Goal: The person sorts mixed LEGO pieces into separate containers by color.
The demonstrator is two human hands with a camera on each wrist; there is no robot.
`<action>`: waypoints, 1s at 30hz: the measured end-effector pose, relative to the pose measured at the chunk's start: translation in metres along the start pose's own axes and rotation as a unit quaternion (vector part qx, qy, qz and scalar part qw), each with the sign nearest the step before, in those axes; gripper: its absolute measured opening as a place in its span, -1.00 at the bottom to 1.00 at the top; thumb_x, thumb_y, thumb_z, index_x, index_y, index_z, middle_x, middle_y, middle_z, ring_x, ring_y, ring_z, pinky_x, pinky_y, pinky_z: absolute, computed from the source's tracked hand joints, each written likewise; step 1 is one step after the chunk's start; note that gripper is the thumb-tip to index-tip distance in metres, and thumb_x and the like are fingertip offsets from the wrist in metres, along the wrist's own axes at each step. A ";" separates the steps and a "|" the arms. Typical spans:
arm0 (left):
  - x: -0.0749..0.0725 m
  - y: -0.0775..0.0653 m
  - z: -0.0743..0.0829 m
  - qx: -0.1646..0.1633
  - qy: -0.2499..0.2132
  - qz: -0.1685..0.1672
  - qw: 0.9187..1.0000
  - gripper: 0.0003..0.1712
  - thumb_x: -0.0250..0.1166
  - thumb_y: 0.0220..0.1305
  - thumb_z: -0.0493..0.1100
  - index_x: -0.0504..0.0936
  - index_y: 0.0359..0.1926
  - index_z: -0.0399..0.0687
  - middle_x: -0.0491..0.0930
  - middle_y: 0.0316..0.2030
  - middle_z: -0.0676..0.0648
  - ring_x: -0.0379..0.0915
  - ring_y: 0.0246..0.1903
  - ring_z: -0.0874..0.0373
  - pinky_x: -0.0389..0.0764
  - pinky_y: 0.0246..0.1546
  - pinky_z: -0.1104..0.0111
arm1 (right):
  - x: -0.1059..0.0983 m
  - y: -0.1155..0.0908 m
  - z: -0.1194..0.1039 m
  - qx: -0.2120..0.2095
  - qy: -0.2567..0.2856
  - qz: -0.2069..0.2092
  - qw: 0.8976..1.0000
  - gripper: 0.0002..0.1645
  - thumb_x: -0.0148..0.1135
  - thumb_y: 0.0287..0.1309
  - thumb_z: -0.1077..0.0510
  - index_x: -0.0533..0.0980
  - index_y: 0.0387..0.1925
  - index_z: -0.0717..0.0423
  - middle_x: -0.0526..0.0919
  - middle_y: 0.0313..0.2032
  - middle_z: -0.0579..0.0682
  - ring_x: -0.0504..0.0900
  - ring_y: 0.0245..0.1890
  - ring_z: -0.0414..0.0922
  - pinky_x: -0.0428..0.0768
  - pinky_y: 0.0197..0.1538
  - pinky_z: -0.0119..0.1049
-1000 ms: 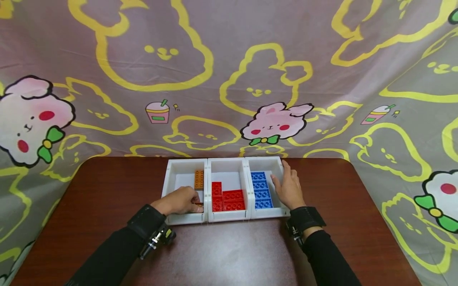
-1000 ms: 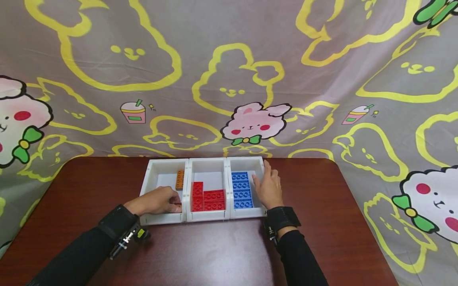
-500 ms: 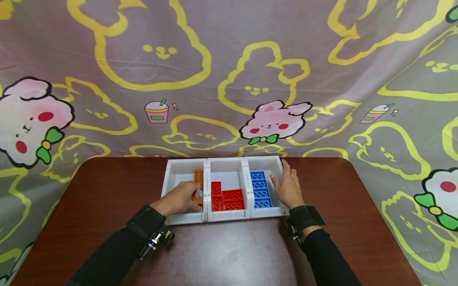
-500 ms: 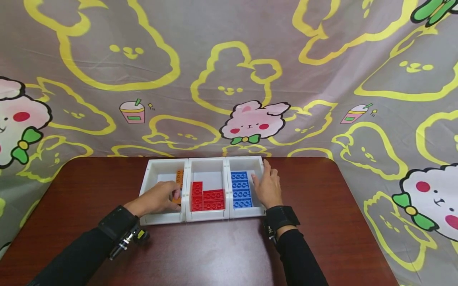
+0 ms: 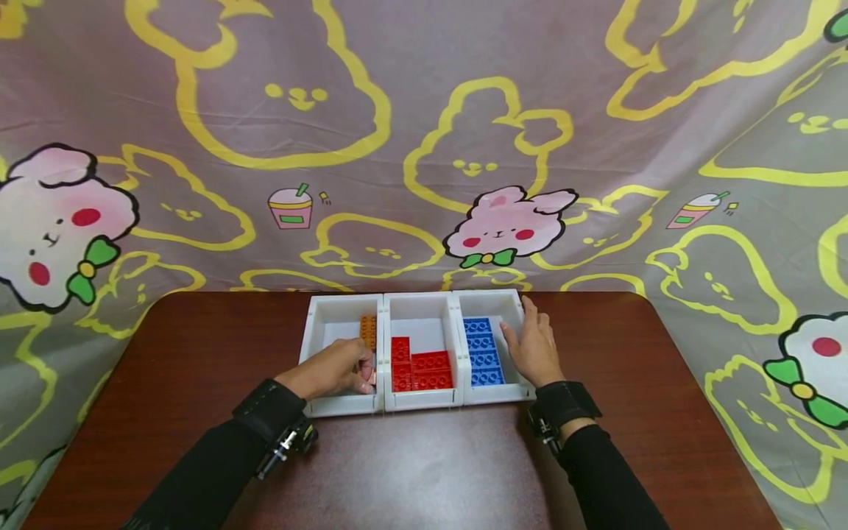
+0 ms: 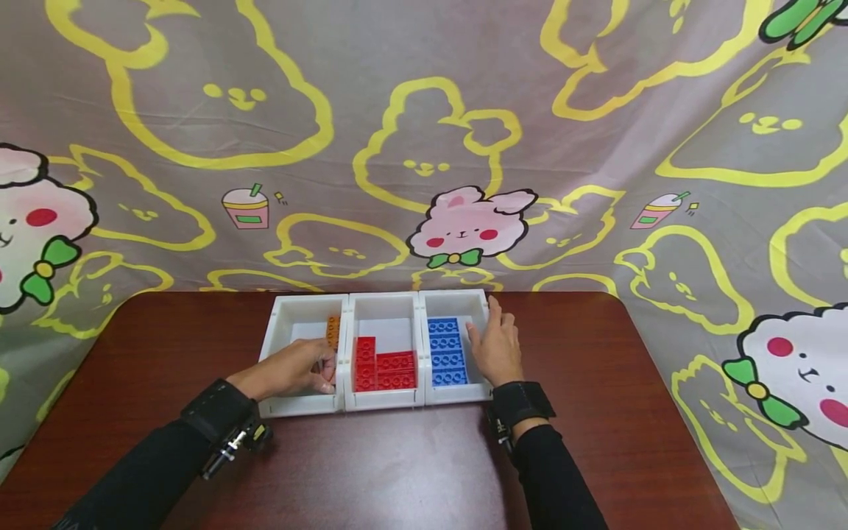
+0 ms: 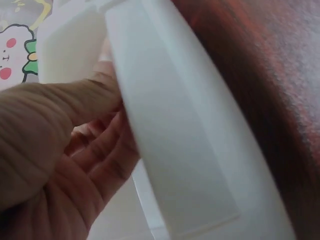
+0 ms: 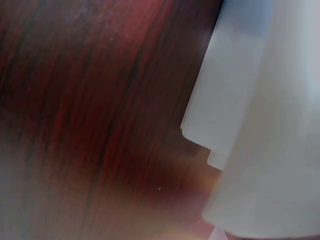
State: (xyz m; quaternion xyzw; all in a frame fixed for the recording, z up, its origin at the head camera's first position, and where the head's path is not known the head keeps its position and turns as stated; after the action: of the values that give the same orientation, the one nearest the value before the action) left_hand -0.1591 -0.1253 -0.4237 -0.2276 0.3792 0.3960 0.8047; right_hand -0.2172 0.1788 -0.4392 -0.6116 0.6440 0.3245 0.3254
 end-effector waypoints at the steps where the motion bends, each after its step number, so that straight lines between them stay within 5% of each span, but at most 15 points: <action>1: 0.000 0.000 0.000 -0.002 -0.002 -0.003 1.000 -0.69 0.59 -0.03 -0.30 0.55 -0.55 -0.06 0.45 -0.51 0.07 0.35 -0.43 0.26 0.40 -0.38 0.41 | 0.000 0.000 0.000 0.000 0.000 -0.001 1.000 -0.16 0.12 0.48 0.00 -0.04 0.56 0.10 0.27 0.23 0.41 0.39 0.15 0.30 0.46 0.14 0.29; 6: 0.002 0.002 -0.001 -0.017 0.006 -0.010 1.000 -0.69 0.51 0.02 -0.45 0.54 -0.50 -0.08 0.43 -0.54 0.08 0.33 -0.45 0.26 0.39 -0.40 0.41 | 0.000 0.000 0.000 -0.004 -0.001 0.001 1.000 -0.16 0.12 0.48 0.00 -0.04 0.55 0.12 0.28 0.22 0.43 0.39 0.15 0.31 0.46 0.13 0.30; 10: 0.000 0.002 -0.002 -0.014 0.030 0.015 0.999 -0.71 0.43 0.05 -0.52 0.55 -0.49 -0.10 0.43 -0.55 0.08 0.32 -0.46 0.26 0.40 -0.42 0.42 | 0.001 0.000 0.000 -0.005 0.000 -0.002 1.000 -0.15 0.13 0.48 0.00 -0.05 0.55 0.12 0.27 0.23 0.43 0.38 0.16 0.31 0.45 0.16 0.30; 16: -0.005 0.004 -0.002 -0.016 0.068 0.068 0.995 -0.70 0.44 0.08 -0.51 0.55 -0.51 -0.08 0.46 -0.51 0.05 0.37 -0.43 0.21 0.45 -0.40 0.40 | 0.002 0.001 0.000 -0.008 -0.003 -0.001 1.000 -0.16 0.12 0.48 0.00 -0.05 0.55 0.13 0.26 0.23 0.44 0.37 0.16 0.31 0.44 0.18 0.30; 30: -0.019 0.000 0.003 -0.018 0.097 0.109 0.989 -0.63 0.46 0.09 -0.47 0.45 -0.54 -0.06 0.35 -0.50 0.05 0.32 -0.44 0.20 0.38 -0.46 0.40 | 0.002 0.001 0.001 0.008 -0.006 -0.008 1.000 -0.15 0.11 0.48 -0.02 -0.06 0.56 0.11 0.26 0.23 0.41 0.36 0.17 0.29 0.42 0.22 0.30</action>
State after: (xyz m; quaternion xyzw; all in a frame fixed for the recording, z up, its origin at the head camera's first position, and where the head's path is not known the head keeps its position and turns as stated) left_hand -0.1657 -0.1318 -0.4072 -0.2366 0.4712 0.4643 0.7116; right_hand -0.2182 0.1786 -0.4411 -0.6120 0.6397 0.3203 0.3371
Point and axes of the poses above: each hand's wrist, its own y-axis towards the middle knuckle, its own x-axis out of the palm, z = x × y, the point moved 9 cm from there along y, towards the middle knuckle
